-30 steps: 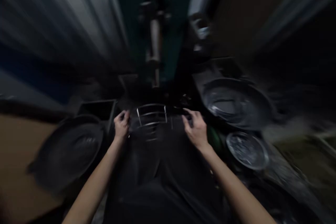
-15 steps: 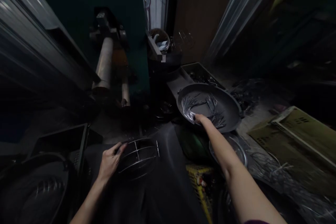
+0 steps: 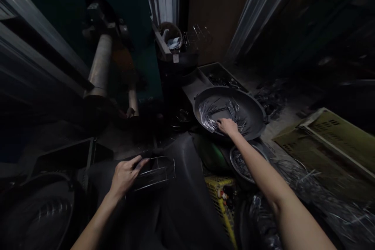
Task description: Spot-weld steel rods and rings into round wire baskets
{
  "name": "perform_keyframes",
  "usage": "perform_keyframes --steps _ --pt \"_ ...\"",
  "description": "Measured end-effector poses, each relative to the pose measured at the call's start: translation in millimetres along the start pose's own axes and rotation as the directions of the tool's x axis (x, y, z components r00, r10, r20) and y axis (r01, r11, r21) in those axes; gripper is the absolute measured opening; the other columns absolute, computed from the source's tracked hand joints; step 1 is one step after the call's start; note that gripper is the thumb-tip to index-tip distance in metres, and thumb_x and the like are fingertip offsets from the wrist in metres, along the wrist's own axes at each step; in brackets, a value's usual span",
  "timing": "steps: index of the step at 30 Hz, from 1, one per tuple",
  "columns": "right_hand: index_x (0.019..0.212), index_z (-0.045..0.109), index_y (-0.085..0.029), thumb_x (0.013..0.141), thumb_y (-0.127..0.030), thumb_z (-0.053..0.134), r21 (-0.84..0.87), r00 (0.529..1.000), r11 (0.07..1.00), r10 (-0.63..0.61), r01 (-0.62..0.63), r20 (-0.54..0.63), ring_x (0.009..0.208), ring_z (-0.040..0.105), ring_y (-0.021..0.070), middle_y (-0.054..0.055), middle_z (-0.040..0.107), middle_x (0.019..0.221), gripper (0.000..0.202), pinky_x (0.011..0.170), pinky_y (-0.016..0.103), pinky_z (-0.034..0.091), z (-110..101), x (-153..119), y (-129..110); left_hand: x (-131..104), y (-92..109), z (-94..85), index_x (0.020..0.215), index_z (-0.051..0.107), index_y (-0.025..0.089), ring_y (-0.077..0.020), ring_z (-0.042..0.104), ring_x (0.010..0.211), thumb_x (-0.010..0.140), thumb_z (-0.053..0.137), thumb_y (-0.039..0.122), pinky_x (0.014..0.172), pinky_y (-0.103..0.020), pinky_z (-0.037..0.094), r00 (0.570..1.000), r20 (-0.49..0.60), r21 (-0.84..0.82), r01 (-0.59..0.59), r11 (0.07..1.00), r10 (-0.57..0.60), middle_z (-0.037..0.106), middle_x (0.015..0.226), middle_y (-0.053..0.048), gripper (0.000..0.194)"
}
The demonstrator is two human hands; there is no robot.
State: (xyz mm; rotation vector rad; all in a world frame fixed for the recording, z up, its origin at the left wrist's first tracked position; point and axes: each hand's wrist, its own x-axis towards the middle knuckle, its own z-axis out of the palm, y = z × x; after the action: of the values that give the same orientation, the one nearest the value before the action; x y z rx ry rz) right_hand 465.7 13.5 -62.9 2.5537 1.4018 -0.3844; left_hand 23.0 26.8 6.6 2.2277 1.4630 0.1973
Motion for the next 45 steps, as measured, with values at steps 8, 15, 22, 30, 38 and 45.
perform_keyframes --steps 8,15,22,30,38,45 --pt "0.112 0.067 -0.019 0.092 -0.034 0.041 -0.115 0.992 0.992 -0.059 0.047 -0.108 0.096 0.063 0.0291 0.016 0.067 0.106 0.036 0.076 0.035 0.049 -42 -14 -5 -6 8 -10.5 0.097 0.064 0.024 -0.0171 0.062 0.084 0.092 0.039 0.043 0.076 -0.028 0.042 0.989 -0.013 -0.094 -0.145 0.985 0.145 0.068 0.087 -0.001 0.032" --pt "0.101 0.068 -0.015 0.091 -0.029 0.041 -0.065 0.978 0.997 -0.051 0.039 -0.201 0.092 0.064 0.0282 0.018 0.067 0.099 0.032 0.075 0.035 0.047 -62 -34 -19 -22 21 -34.6 0.107 0.063 0.023 -0.0185 0.060 0.092 0.090 0.047 0.036 0.088 -0.035 0.044 0.927 -0.277 -0.231 -0.322 0.918 0.255 0.066 0.094 -0.004 0.026" --pt "0.071 0.047 -0.020 0.089 -0.025 0.042 0.953 0.979 0.226 -0.021 0.204 -0.204 0.039 0.031 0.0079 -0.003 0.044 0.057 0.019 0.042 0.020 0.033 -149 -106 -83 -26 94 -35.7 0.127 0.051 0.020 -0.0198 0.055 0.114 0.093 0.041 0.033 0.099 -0.035 0.042 0.913 -0.197 -0.566 -0.402 0.719 0.356 0.059 0.123 -0.009 0.038" --pt "0.062 0.041 -0.020 0.086 -0.012 0.048 0.905 0.893 -0.418 -0.431 -0.073 -0.127 0.039 0.020 0.0048 -0.005 0.032 0.055 0.026 0.036 0.015 0.026 -191 -166 -177 -42 90 -13.0 0.115 0.057 0.017 -0.0097 0.053 0.061 0.096 0.030 0.042 0.069 -0.022 0.044 0.949 0.025 -0.783 -0.177 0.597 0.314 0.055 0.064 0.002 0.042" --pt "0.082 0.058 -0.021 0.077 -0.038 0.063 0.967 0.904 -0.064 -0.346 0.245 -0.252 0.066 0.053 0.0130 0.001 0.055 0.074 0.018 0.057 0.024 0.045 -108 -191 -223 -37 67 -21.9 0.087 0.054 0.016 -0.0089 0.045 0.053 0.095 0.028 0.041 0.059 -0.020 0.039 0.995 0.022 -0.801 -0.039 0.598 0.094 0.045 0.055 0.004 0.037" --pt "0.090 0.056 -0.018 0.075 -0.047 0.065 0.995 0.910 0.021 -0.407 0.097 -0.080 0.043 0.042 0.0076 -0.003 0.051 0.061 0.034 0.038 0.019 0.030 -59 -181 -234 -60 -5 -34.2 0.140 0.030 0.024 -0.0285 0.046 0.117 0.076 0.063 0.050 0.098 -0.044 0.036 0.983 -0.090 -0.379 -0.185 0.907 0.162 0.050 0.128 -0.012 0.076"
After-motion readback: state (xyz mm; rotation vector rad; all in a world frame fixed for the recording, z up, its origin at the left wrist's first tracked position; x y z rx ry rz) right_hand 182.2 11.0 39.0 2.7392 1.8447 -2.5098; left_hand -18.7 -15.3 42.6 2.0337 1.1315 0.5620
